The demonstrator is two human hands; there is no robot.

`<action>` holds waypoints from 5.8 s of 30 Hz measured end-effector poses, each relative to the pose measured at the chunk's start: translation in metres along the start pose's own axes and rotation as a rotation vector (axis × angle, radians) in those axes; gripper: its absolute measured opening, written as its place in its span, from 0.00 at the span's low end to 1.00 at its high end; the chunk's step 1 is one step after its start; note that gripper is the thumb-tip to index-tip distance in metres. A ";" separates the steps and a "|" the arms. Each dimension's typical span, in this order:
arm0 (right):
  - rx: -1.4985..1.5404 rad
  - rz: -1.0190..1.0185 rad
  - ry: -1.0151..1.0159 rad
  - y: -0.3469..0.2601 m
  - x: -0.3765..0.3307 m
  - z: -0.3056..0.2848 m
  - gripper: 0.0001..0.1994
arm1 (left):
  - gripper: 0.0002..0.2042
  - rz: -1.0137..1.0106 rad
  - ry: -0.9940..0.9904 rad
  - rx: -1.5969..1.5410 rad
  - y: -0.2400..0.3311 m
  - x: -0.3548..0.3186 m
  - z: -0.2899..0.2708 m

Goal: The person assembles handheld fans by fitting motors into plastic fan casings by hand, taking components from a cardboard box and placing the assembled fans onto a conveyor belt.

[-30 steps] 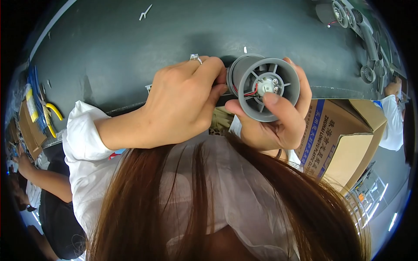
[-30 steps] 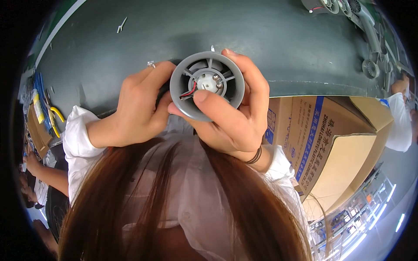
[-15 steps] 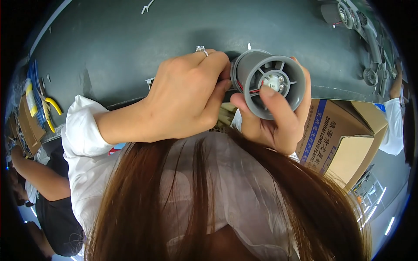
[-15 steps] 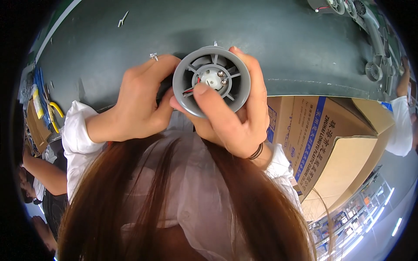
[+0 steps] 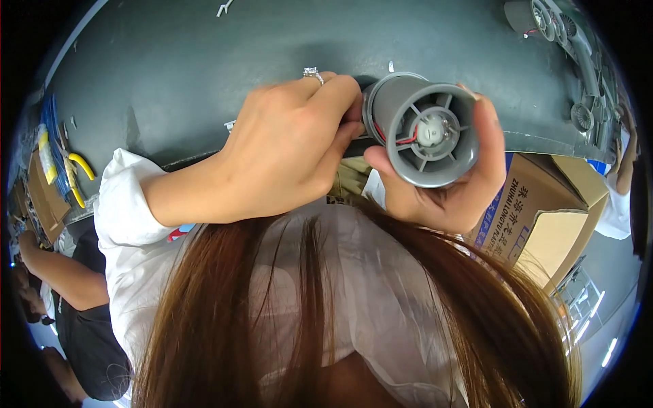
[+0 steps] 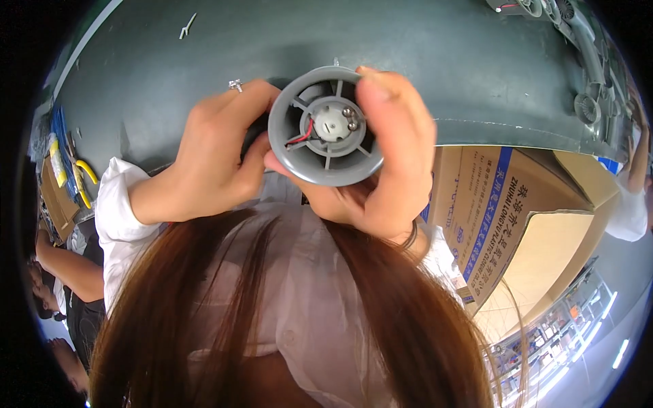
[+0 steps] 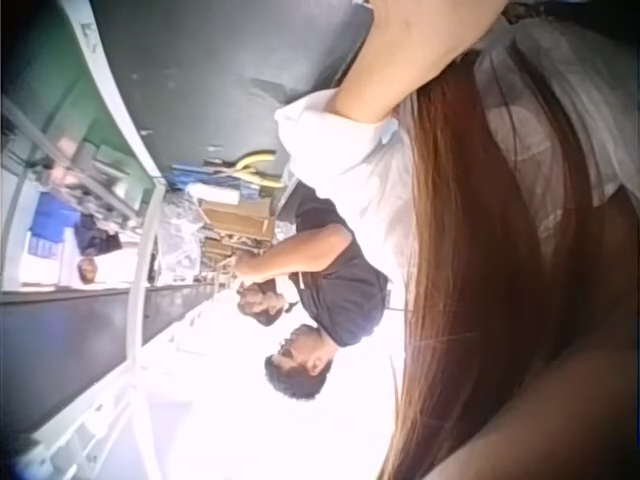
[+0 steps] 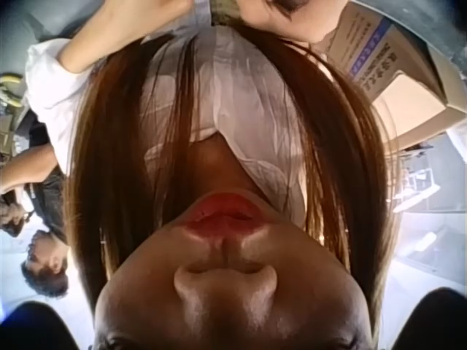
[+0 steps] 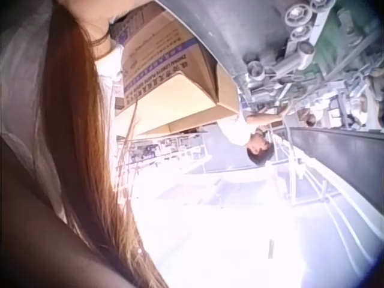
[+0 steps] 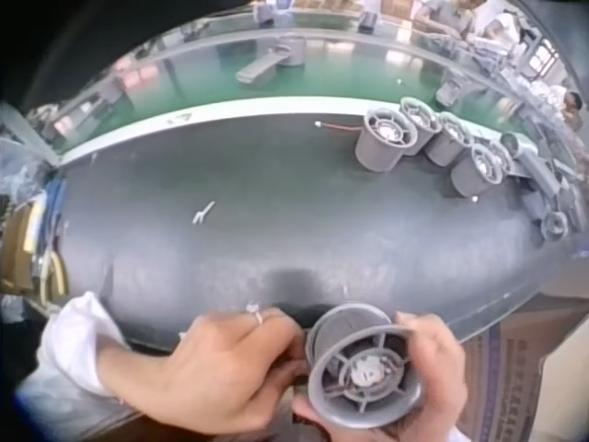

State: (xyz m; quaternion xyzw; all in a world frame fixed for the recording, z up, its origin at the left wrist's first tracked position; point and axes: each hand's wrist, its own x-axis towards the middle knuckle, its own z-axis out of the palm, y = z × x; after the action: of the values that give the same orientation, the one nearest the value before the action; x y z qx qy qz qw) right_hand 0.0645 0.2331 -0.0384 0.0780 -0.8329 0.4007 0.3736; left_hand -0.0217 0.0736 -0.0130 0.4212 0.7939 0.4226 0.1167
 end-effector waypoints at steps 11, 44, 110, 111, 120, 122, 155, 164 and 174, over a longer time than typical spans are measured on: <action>0.084 0.087 -0.312 -0.006 0.003 -0.035 0.48 | 0.14 -0.360 -0.377 -0.233 0.002 0.003 -0.019; 0.060 0.341 -0.434 -0.028 0.005 -0.027 0.48 | 0.11 -0.276 -0.379 -0.253 0.002 -0.013 -0.014; -0.166 0.117 -0.198 0.020 0.019 -0.018 0.39 | 0.08 0.481 -0.131 0.454 -0.009 0.018 -0.008; -0.130 0.221 -0.218 0.020 0.020 -0.022 0.38 | 0.08 0.437 -0.154 0.418 -0.007 0.019 -0.010; 0.107 0.356 -0.247 0.035 0.025 -0.025 0.37 | 0.07 0.410 -0.170 0.444 0.012 0.034 -0.014; 0.181 0.396 -0.228 0.036 0.025 -0.025 0.37 | 0.08 0.408 -0.189 0.500 0.015 0.035 -0.015; -0.184 0.058 -0.105 0.032 0.022 -0.008 0.35 | 0.07 0.152 -0.009 0.262 -0.006 -0.001 0.006; -0.242 -0.001 -0.094 0.032 0.019 -0.007 0.34 | 0.06 0.317 0.015 0.288 -0.013 0.000 0.008; -0.076 0.012 -0.081 0.034 0.017 -0.003 0.32 | 0.09 0.358 0.014 0.313 -0.015 0.000 0.012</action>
State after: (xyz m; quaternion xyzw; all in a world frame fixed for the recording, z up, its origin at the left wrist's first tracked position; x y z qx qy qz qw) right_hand 0.0397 0.2608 -0.0461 0.0750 -0.8624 0.3675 0.3399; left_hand -0.0237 0.0759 -0.0322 0.5654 0.7631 0.3114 -0.0323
